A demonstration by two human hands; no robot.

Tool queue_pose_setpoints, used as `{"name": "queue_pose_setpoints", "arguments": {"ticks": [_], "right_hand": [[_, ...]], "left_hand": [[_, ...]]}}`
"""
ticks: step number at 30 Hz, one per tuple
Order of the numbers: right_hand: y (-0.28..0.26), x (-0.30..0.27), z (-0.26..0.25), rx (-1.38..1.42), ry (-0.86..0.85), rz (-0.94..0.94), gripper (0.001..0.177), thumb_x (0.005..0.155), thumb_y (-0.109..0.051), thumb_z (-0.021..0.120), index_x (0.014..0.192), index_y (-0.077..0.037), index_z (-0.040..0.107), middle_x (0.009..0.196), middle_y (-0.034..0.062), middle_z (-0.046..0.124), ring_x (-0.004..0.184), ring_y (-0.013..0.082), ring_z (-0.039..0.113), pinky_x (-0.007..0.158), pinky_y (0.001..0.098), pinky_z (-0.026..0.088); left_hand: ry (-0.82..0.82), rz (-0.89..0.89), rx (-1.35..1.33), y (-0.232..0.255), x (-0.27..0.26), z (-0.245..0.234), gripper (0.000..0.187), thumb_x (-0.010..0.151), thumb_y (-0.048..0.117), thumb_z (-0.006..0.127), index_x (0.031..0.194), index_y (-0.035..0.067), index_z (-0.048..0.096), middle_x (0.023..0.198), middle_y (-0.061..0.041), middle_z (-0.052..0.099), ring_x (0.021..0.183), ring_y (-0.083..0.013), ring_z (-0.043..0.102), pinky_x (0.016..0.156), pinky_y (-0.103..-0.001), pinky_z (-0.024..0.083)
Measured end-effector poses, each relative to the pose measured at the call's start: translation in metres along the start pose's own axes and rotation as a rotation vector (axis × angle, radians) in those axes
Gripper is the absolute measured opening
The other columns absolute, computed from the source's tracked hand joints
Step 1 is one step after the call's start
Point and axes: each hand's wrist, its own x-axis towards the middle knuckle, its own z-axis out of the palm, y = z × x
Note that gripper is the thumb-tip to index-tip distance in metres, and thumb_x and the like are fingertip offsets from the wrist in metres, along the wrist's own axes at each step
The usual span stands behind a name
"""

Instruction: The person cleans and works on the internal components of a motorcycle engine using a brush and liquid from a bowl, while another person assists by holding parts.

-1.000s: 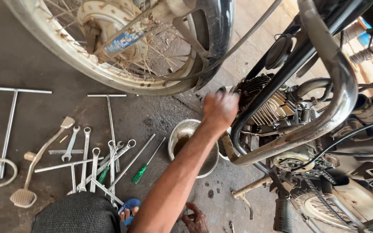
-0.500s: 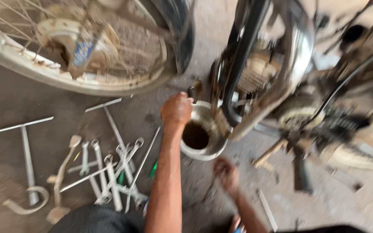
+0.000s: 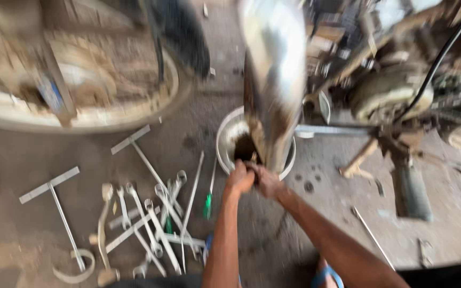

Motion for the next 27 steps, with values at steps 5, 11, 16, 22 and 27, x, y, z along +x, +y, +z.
{"name": "queue_pose_setpoints", "arguments": {"ticks": [5, 11, 16, 22, 27], "right_hand": [[0.041, 0.009, 0.009, -0.036, 0.260, -0.226, 0.061, 0.079, -0.019, 0.075, 0.133, -0.005, 0.051, 0.117, 0.0201, 0.067, 0.107, 0.0381, 0.064, 0.088, 0.0491, 0.057], [0.035, 0.022, -0.008, 0.142, -0.021, 0.526, 0.046, 0.089, -0.020, 0.071, 0.126, -0.002, 0.050, 0.114, 0.0175, 0.067, 0.104, 0.0325, 0.068, 0.089, 0.0433, 0.059], [0.053, 0.042, 0.000, -0.093, -0.242, 0.428, 0.045, 0.087, -0.017, 0.073, 0.125, 0.000, 0.053, 0.108, 0.0182, 0.064, 0.100, 0.0313, 0.066, 0.090, 0.0414, 0.057], [0.047, 0.021, -0.038, 0.444, -0.099, 0.633, 0.025, 0.087, -0.012, 0.073, 0.109, -0.003, 0.066, 0.096, 0.0154, 0.071, 0.084, 0.0275, 0.066, 0.074, 0.0390, 0.056], [-0.009, -0.013, -0.120, 1.094, 0.371, 0.839, 0.011, 0.091, -0.007, 0.071, 0.101, -0.005, 0.075, 0.086, 0.0116, 0.077, 0.064, 0.0207, 0.067, 0.056, 0.0336, 0.056]], "left_hand": [[-0.212, -0.151, -0.370, 0.034, -0.022, -0.060, 0.033, 0.093, 0.028, 0.066, 0.110, 0.001, 0.068, 0.097, -0.015, 0.067, 0.084, -0.0240, 0.062, 0.071, -0.039, 0.054], [0.201, 0.352, -0.586, 0.044, -0.019, -0.113, 0.038, 0.090, 0.022, 0.071, 0.123, 0.005, 0.067, 0.119, -0.010, 0.071, 0.103, -0.0162, 0.066, 0.085, -0.035, 0.054], [0.142, 0.187, -0.785, 0.078, -0.032, -0.127, 0.035, 0.091, 0.023, 0.075, 0.119, 0.005, 0.066, 0.090, -0.013, 0.062, 0.079, -0.0172, 0.066, 0.070, -0.035, 0.059], [0.047, 0.461, -1.108, 0.119, -0.063, -0.146, 0.034, 0.097, 0.019, 0.079, 0.114, -0.006, 0.066, 0.097, -0.009, 0.063, 0.087, -0.0155, 0.063, 0.078, -0.026, 0.057], [0.167, 0.220, -1.043, 0.187, -0.117, -0.182, 0.030, 0.094, 0.019, 0.065, 0.120, 0.004, 0.064, 0.105, -0.010, 0.069, 0.088, -0.0183, 0.070, 0.084, -0.036, 0.063]]}}
